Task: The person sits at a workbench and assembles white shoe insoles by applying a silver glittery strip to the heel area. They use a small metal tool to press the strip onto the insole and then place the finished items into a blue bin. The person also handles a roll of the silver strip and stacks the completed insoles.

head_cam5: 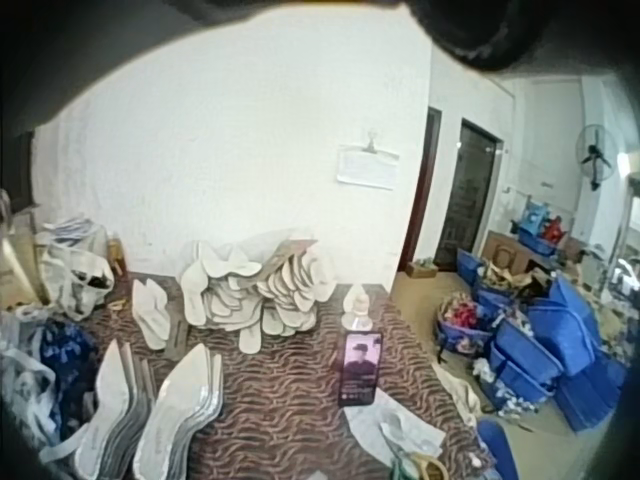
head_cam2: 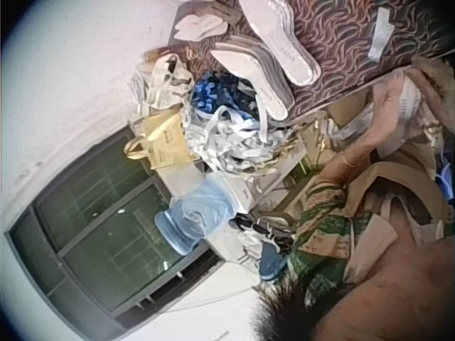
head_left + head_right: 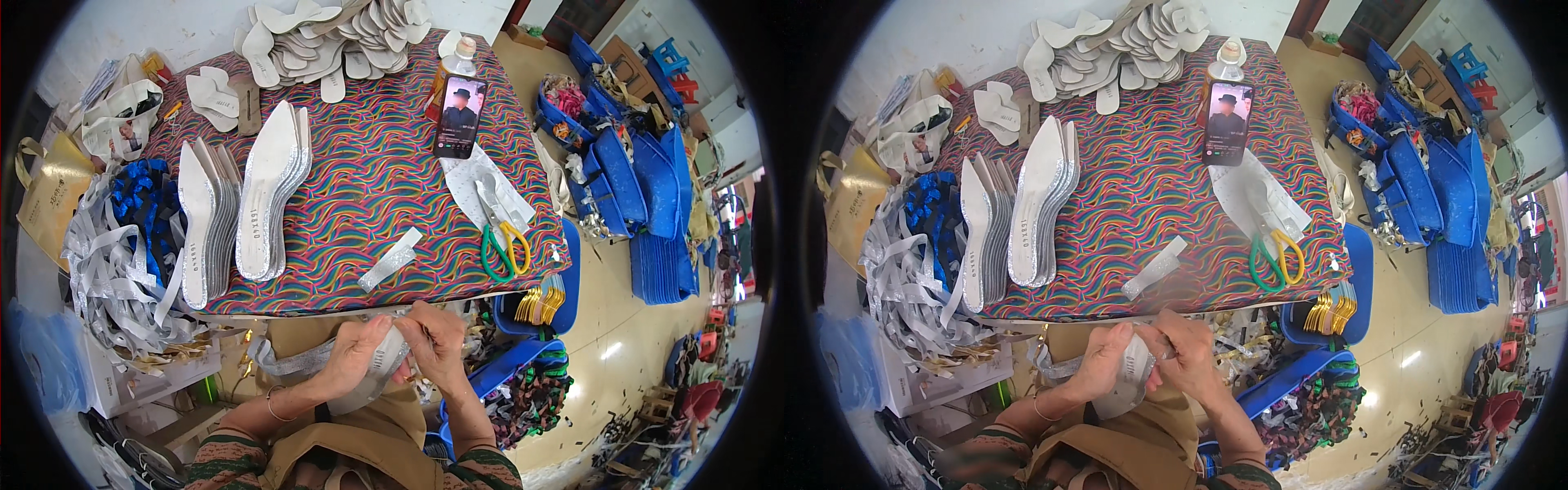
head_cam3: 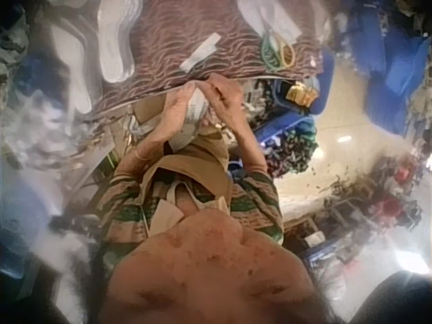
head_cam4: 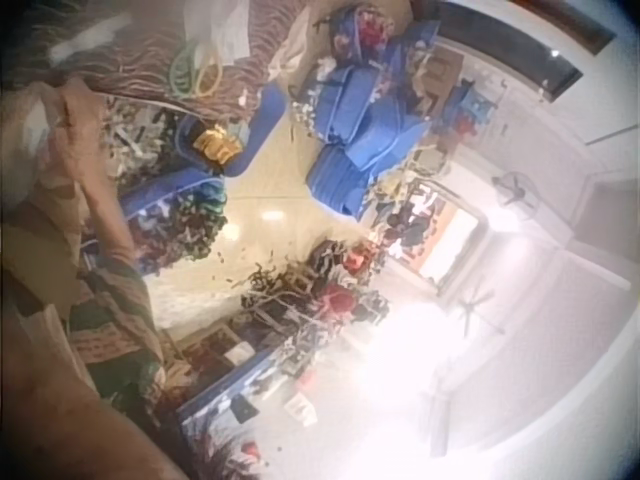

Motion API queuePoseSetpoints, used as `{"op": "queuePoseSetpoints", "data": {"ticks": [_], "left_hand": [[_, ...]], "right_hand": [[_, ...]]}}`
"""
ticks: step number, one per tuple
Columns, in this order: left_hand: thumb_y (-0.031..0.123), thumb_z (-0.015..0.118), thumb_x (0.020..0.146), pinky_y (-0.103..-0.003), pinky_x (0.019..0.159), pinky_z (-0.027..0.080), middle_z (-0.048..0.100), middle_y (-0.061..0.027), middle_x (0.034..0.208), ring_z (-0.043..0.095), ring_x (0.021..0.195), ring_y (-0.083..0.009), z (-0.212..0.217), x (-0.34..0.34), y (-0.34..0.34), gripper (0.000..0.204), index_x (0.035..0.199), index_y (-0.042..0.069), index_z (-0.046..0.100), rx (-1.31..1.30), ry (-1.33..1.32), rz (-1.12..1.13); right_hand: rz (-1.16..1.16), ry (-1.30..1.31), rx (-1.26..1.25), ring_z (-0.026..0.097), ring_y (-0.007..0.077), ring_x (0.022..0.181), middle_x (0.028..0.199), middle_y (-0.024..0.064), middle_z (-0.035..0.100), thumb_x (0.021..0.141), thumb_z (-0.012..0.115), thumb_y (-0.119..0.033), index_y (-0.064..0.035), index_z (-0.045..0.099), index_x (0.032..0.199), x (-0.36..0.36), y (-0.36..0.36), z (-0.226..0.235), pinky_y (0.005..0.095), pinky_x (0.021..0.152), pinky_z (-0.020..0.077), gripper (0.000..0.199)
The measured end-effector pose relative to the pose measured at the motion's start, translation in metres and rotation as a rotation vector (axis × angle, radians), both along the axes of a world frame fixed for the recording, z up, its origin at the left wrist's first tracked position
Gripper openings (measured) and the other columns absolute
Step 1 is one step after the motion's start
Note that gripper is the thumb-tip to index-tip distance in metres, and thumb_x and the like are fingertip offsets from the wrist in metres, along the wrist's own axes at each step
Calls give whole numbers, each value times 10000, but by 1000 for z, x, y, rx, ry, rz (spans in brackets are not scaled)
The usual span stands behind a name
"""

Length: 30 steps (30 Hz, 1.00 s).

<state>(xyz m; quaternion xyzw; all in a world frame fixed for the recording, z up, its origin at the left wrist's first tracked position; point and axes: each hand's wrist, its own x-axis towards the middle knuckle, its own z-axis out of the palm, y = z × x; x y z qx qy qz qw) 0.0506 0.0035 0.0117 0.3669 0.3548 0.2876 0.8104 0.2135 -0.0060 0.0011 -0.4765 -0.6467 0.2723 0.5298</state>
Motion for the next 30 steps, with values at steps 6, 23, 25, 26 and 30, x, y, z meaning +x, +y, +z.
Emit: {"op": "queuePoseSetpoints", "data": {"ticks": [6, 23, 25, 26, 30], "left_hand": [[451, 384, 1080, -257, 589, 498, 682, -70, 764, 630, 638, -96, -5, 0, 7, 561, 995, -36, 649, 165, 146, 302], [656, 284, 1016, -399, 463, 543, 565, -140, 536, 609, 456, -274, 18, -12, 68, 755, 711, 39, 593, -95, -144, 579], [670, 268, 1011, -397, 401, 503, 530, -131, 499, 559, 403, -266, 12, -16, 79, 748, 674, 70, 560, -113, -310, 526], [678, 261, 1009, -395, 370, 482, 512, -127, 481, 534, 376, -262, 9, -16, 85, 746, 655, 85, 544, -121, -392, 497], [422, 346, 1080, -336, 360, 425, 487, -70, 524, 464, 364, -199, -8, -1, 87, 502, 721, 91, 465, -269, -967, 81]], "right_hand": [[-105, 160, -207, 555, 99, 616, 723, 43, 581, 846, 769, -12, -33, 586, 1053, -25, -11, 0, 257, 517, 422, 277], [-80, 746, -516, 413, 43, 684, 755, -51, 454, 781, 815, 6, -68, 533, 1205, -50, -42, -57, 199, 606, 317, 515], [11, 831, -509, 430, 53, 676, 770, -40, 490, 808, 805, -76, -48, 546, 1183, -48, -47, -67, 216, 603, 339, 457], [56, 874, -506, 439, 58, 672, 777, -35, 507, 821, 801, -117, -38, 553, 1172, -46, -49, -69, 224, 602, 349, 437], [136, 875, -604, 459, 65, 651, 734, -13, 550, 859, 780, -190, -11, 639, 947, -31, -41, -65, 251, 574, 341, 244]]}}
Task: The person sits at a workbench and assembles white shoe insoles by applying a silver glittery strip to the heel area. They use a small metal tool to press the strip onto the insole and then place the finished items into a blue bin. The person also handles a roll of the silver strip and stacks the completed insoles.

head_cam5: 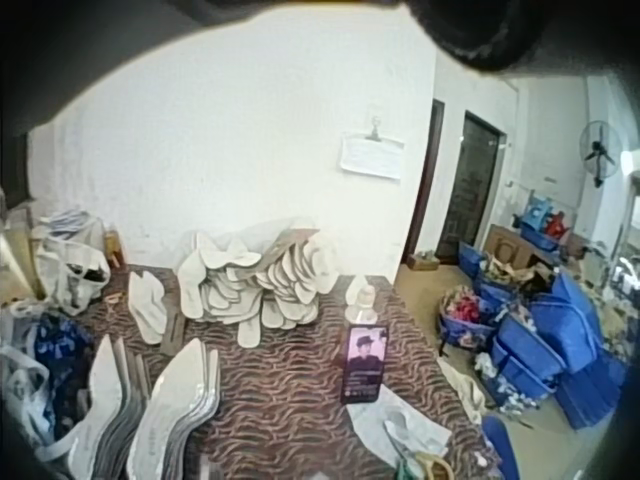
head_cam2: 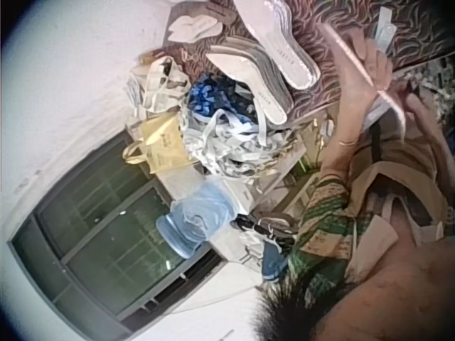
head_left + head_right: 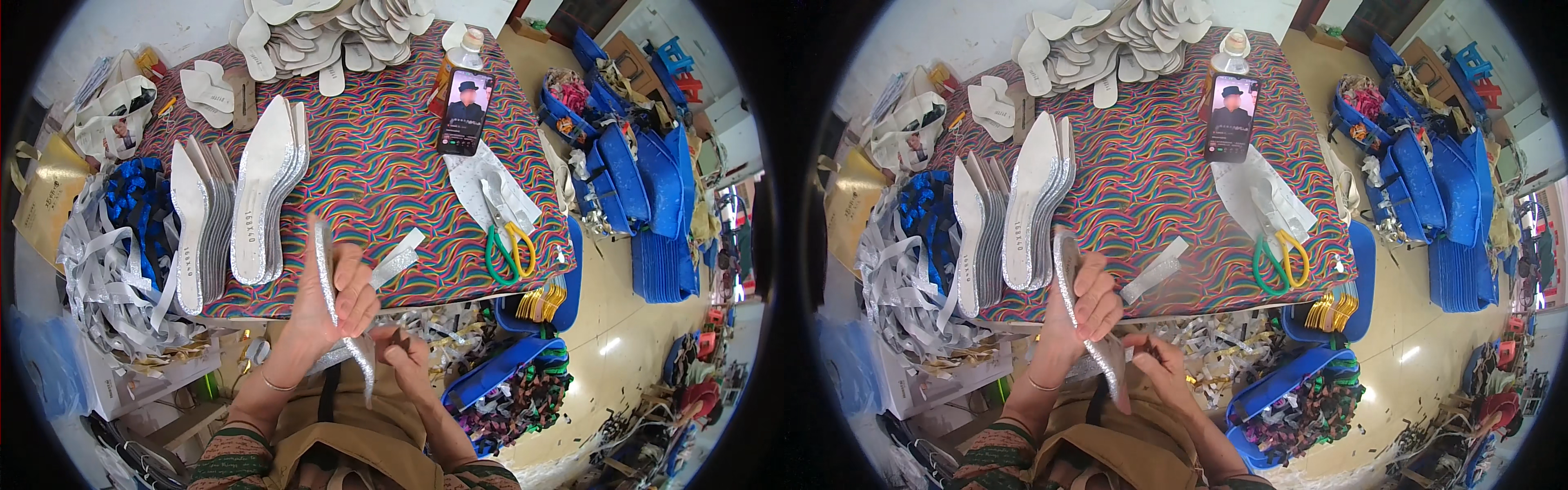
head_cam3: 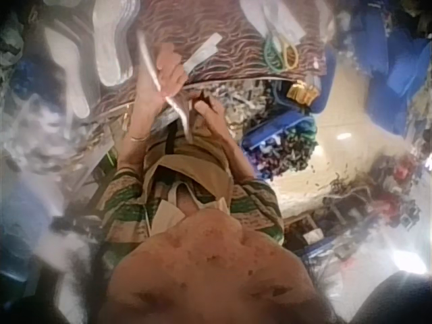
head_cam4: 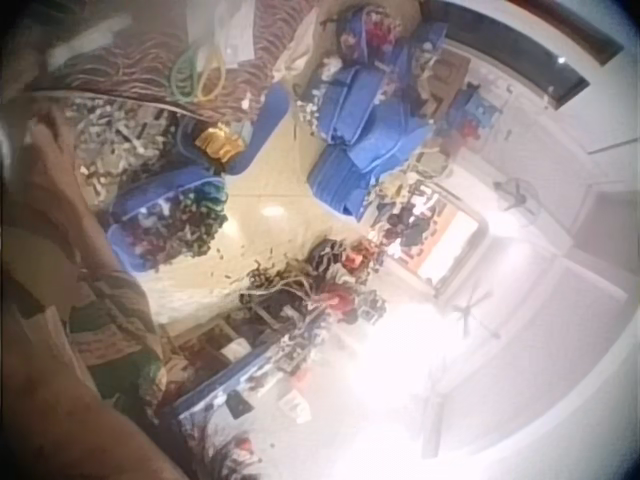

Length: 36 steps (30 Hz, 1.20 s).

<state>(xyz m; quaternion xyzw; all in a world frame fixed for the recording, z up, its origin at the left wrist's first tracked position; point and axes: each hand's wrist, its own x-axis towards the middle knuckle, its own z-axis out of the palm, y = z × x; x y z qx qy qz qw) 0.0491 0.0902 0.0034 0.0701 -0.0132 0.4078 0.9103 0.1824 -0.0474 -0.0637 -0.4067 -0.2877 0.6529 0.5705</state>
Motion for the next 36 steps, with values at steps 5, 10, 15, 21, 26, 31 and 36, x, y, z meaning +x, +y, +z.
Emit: {"op": "queuePoseSetpoints", "data": {"ticks": [5, 10, 15, 21, 26, 31, 36], "left_hand": [[304, 441, 1063, -316, 555, 412, 490, -26, 647, 512, 511, -160, -11, 10, -5, 282, 866, 102, 439, -28, -187, -173], [753, 253, 960, -359, 591, 433, 491, -49, 740, 504, 622, -164, 28, 12, -21, 904, 1342, -21, 518, -186, 341, -71], [755, 150, 968, -343, 502, 451, 487, -48, 689, 464, 510, -159, 14, 4, -32, 918, 1234, -30, 543, -16, 531, -29], [714, 141, 993, -346, 549, 492, 602, -91, 787, 548, 578, -183, 7, 0, -37, 880, 1243, -31, 539, 109, 564, -69], [652, 145, 1023, -397, 727, 587, 698, -202, 1000, 704, 838, -257, 44, -2, -25, 846, 1370, -47, 474, -2, 638, 10], [457, 275, 1087, -383, 716, 615, 695, -224, 1003, 719, 786, -277, 8, -15, -24, 620, 1226, -73, 564, 369, 707, 109], [383, 386, 1083, -362, 657, 618, 707, -220, 925, 719, 712, -249, 32, -14, -30, 516, 1154, -83, 594, 242, 807, 86]], "right_hand": [[48, 25, 124, 444, 63, 609, 670, -1, 561, 866, 766, -142, 10, 639, 748, 5, -3, 0, 268, 547, 329, 231], [-58, -128, 148, 438, 69, 572, 622, 4, 531, 847, 766, -91, 9, 607, 689, 12, -8, 12, 276, 517, 322, 245], [-24, -343, 223, 443, 90, 542, 594, 20, 509, 842, 751, -52, 17, 590, 678, 16, -10, 24, 283, 505, 319, 240], [-36, -328, 212, 425, 91, 542, 594, 12, 497, 795, 762, -74, 21, 540, 642, 11, -14, 34, 286, 503, 297, 285], [8, -405, 326, 483, 147, 511, 578, 36, 519, 806, 773, -64, 12, 617, 694, 26, -22, 21, 303, 506, 346, 207], [3, -388, 319, 469, 152, 492, 574, 41, 519, 800, 782, -74, 8, 622, 687, 20, -26, 26, 304, 498, 328, 213], [31, -437, 299, 473, 147, 484, 558, 53, 532, 777, 796, -59, 23, 629, 678, 20, -34, 22, 307, 489, 331, 211]]}}
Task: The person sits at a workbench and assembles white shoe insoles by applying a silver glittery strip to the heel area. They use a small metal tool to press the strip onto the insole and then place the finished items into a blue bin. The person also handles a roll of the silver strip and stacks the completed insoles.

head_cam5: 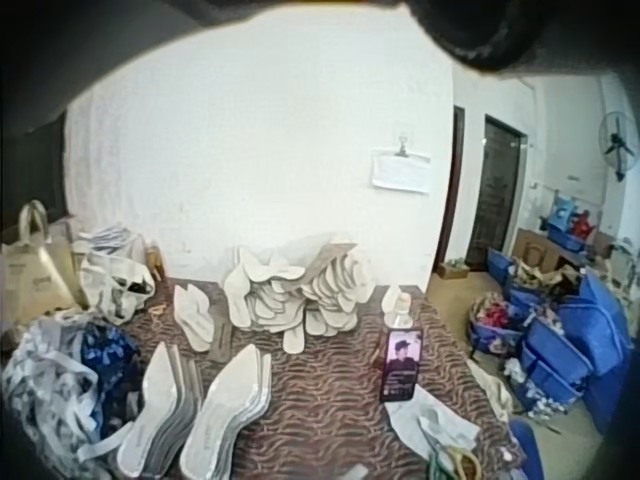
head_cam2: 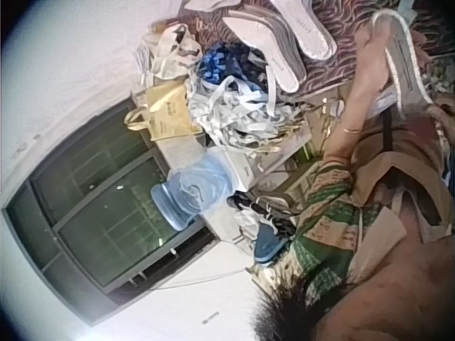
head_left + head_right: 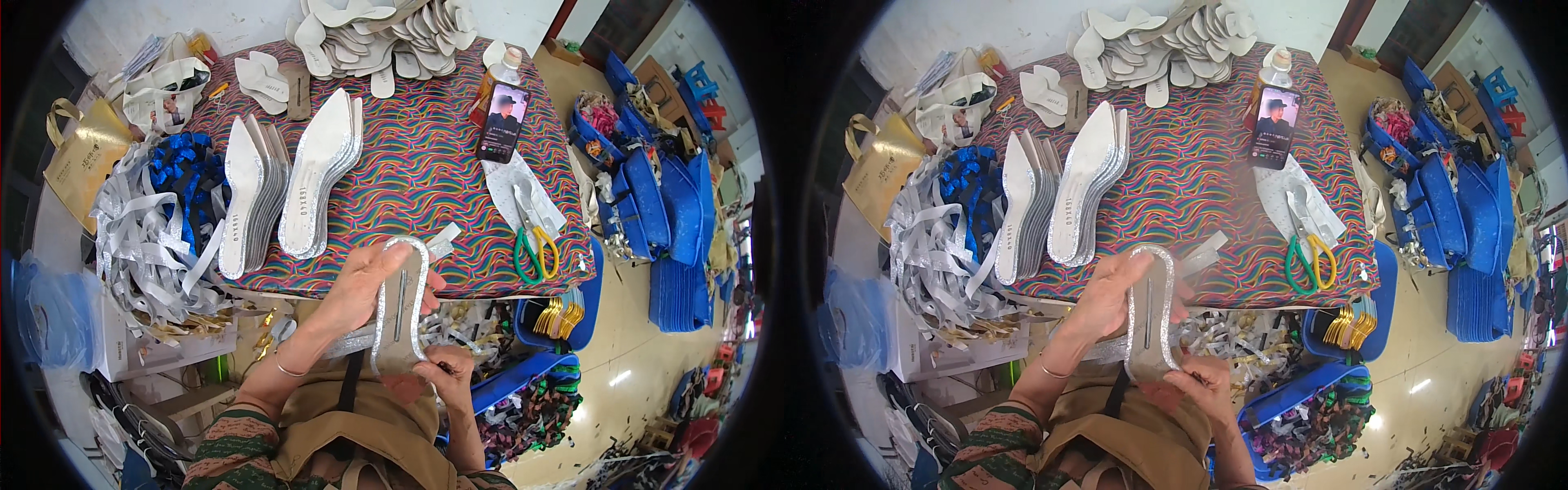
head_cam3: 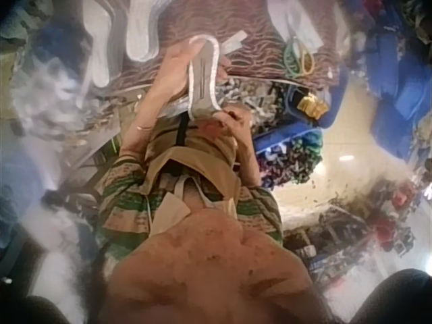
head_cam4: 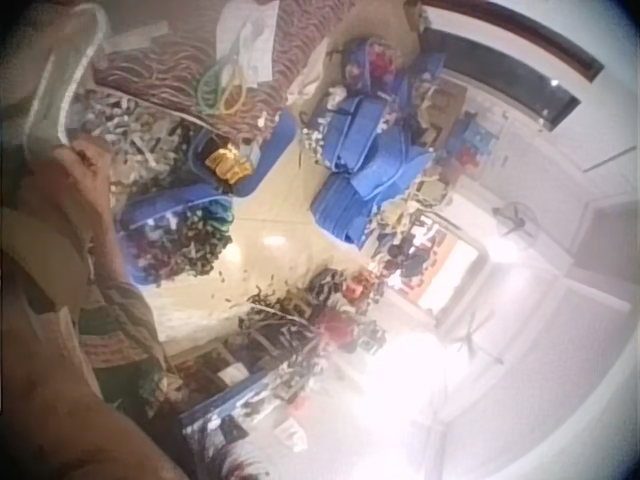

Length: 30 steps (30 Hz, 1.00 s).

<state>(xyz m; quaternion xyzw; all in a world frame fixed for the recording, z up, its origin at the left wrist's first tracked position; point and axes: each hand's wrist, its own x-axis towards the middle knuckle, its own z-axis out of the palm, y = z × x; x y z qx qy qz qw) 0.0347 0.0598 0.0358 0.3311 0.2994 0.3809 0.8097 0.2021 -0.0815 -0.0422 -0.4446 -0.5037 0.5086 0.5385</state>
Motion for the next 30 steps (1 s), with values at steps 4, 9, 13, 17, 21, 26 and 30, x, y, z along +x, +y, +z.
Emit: {"op": "queuePoseSetpoints", "data": {"ticks": [4, 9, 13, 17, 21, 26, 30], "left_hand": [[271, 519, 1039, -420, 662, 630, 697, -258, 942, 726, 762, -311, -7, -7, -4, 374, 1132, -80, 609, -97, 5, 40], [210, 591, 1002, -384, 684, 618, 714, -208, 903, 729, 741, -267, -14, -16, -13, 375, 1284, -35, 559, -53, 5, 36], [176, 558, 1009, -475, 1048, 450, 617, -234, 1244, 563, 1241, -309, -8, -24, -28, 499, 1450, 12, 392, 345, 152, 211], [119, 621, 915, -476, 1224, 215, 558, -202, 1353, 392, 1424, -299, 19, -46, -35, 437, 1338, 31, 554, 1422, 828, 33], [100, 660, 874, -399, 995, 480, 689, -162, 1057, 663, 1035, -278, 12, -64, -27, 329, 1192, 16, 669, 1586, 945, 95], [89, 609, 950, -267, 776, 497, 707, -157, 983, 657, 856, -163, 28, -66, 7, 323, 1233, -67, 616, 769, 791, 640], [59, 582, 947, -286, 784, 485, 714, -159, 994, 631, 877, -143, 8, -86, 63, 317, 1240, -60, 613, 831, 867, 671]], "right_hand": [[41, -212, 76, 478, 137, 488, 556, 49, 537, 765, 804, -51, 31, 628, 676, 3, -4, -4, 304, 480, 324, 214], [39, -11, -66, 461, 109, 506, 576, 38, 545, 759, 803, -63, 32, 593, 652, -1, -13, 14, 295, 473, 301, 254], [-192, 337, -203, 473, 89, 560, 625, 9, 571, 751, 824, -114, -1, 640, 679, 4, -15, 13, 279, 514, 339, 228], [-203, 423, -285, 497, 93, 636, 707, 11, 598, 790, 808, -190, 9, 680, 755, 4, 5, 23, 278, 594, 373, 239], [-322, 461, -505, 591, 113, 818, 863, 28, 631, 858, 753, -258, 20, 677, 964, -12, 24, -5, 290, 683, 466, 307], [-162, -635, 367, 681, 239, 765, 1185, 94, 610, 925, 673, -256, -50, 590, 1229, -4, 108, -9, 330, 642, 543, 376], [-138, -1150, 310, 680, 278, 708, 1126, 129, 632, 817, 761, -132, -88, 621, 1136, -13, 116, 2, 355, 582, 551, 351]]}}
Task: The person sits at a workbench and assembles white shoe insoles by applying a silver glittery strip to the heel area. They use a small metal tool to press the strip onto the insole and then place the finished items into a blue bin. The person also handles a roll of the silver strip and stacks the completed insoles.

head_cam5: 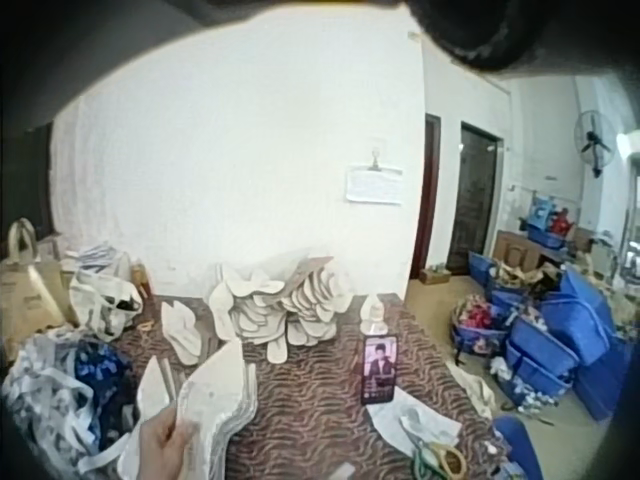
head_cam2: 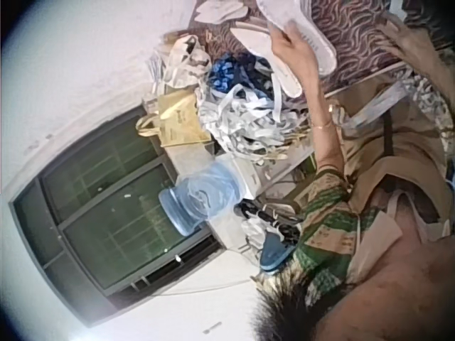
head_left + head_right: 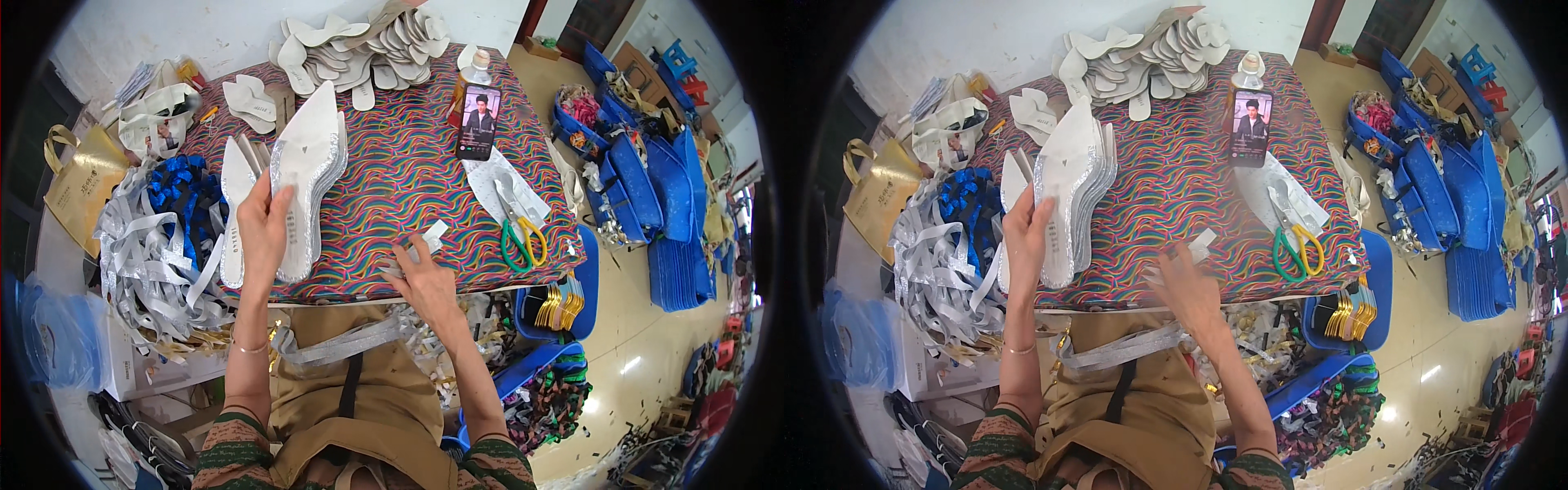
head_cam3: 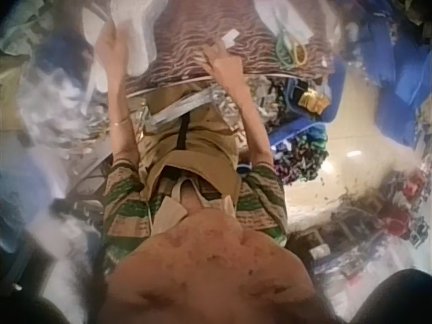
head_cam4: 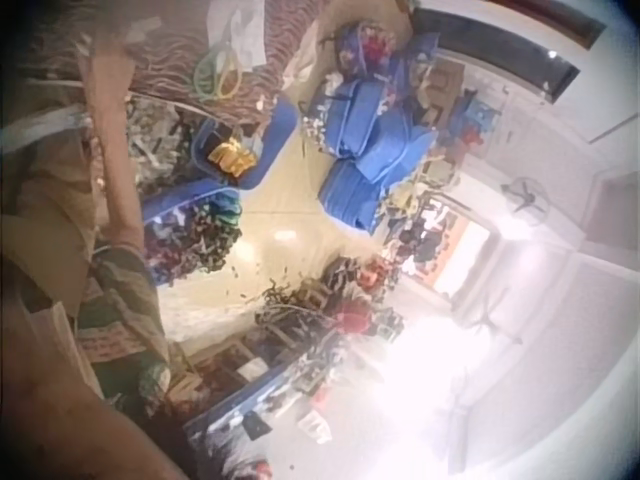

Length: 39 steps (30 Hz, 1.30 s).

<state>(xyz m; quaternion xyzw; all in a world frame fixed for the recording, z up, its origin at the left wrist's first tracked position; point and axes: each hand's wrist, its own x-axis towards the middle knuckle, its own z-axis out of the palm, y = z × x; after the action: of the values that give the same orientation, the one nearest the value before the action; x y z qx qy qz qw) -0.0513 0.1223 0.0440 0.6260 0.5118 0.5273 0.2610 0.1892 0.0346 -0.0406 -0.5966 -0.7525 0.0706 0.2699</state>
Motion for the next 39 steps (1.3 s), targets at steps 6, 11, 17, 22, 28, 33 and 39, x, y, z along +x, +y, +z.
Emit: {"op": "queuePoseSetpoints", "data": {"ticks": [6, 11, 17, 22, 28, 33, 39], "left_hand": [[0, 635, 877, -416, 913, 477, 594, -231, 1155, 600, 1053, -391, -39, -8, 32, 449, 1319, -27, 556, -15, 499, 211], [126, 745, 835, -451, 969, 474, 522, -263, 1285, 549, 1175, -434, -48, -6, 30, 695, 1429, -35, 422, 8, 441, 132], [171, 857, 717, -447, 1080, 416, 431, -265, 1448, 470, 1323, -416, -29, 15, 23, 1043, 1545, 37, 237, -119, 560, 67], [62, 812, 711, -463, 1063, 428, 451, -279, 1436, 497, 1295, -443, -28, 6, 25, 1049, 1569, 107, 209, -257, 508, 79], [36, 779, 695, -444, 1077, 415, 458, -297, 1436, 487, 1311, -445, -27, 5, 30, 1042, 1572, 103, 221, -367, 527, 58], [34, 727, 679, -452, 1033, 439, 499, -295, 1360, 537, 1217, -461, -42, -9, 35, 1001, 1559, 72, 252, -205, 490, 35], [-29, 722, 675, -353, 1025, 460, 533, -225, 1390, 571, 1236, -275, -35, -8, 20, 983, 1544, -7, 263, -286, -80, -163]], "right_hand": [[-221, -66, 29, 696, 297, 778, 1038, 59, 679, 723, 770, -36, -132, 647, 1040, 61, -36, -25, 395, 648, 566, 354], [-644, -65, 126, 680, 348, 835, 1127, 167, 618, 839, 777, -233, -47, 622, 1098, 97, -37, 21, 414, 664, 547, 355], [-512, -156, 79, 656, 374, 730, 1062, 177, 565, 857, 748, -264, -20, 583, 1068, 102, 47, -13, 455, 599, 532, 363], [-573, -392, 97, 596, 351, 947, 1022, 146, 560, 815, 737, -287, -43, 603, 1005, 71, 68, -8, 483, 742, 483, 337], [-137, 258, 70, 628, 394, 932, 1002, 208, 649, 851, 627, -84, 14, 639, 1077, -24, 110, -35, 491, 817, 513, 247], [-30, 576, -107, 649, 459, 984, 1099, 297, 641, 818, 552, 45, 122, 481, 1289, -129, 141, -48, 511, 827, 538, 483], [-34, 1606, -379, 580, 143, 702, 911, 34, 596, 961, 605, -113, 34, 444, 1435, -129, 121, -56, 284, 625, 478, 522]]}}
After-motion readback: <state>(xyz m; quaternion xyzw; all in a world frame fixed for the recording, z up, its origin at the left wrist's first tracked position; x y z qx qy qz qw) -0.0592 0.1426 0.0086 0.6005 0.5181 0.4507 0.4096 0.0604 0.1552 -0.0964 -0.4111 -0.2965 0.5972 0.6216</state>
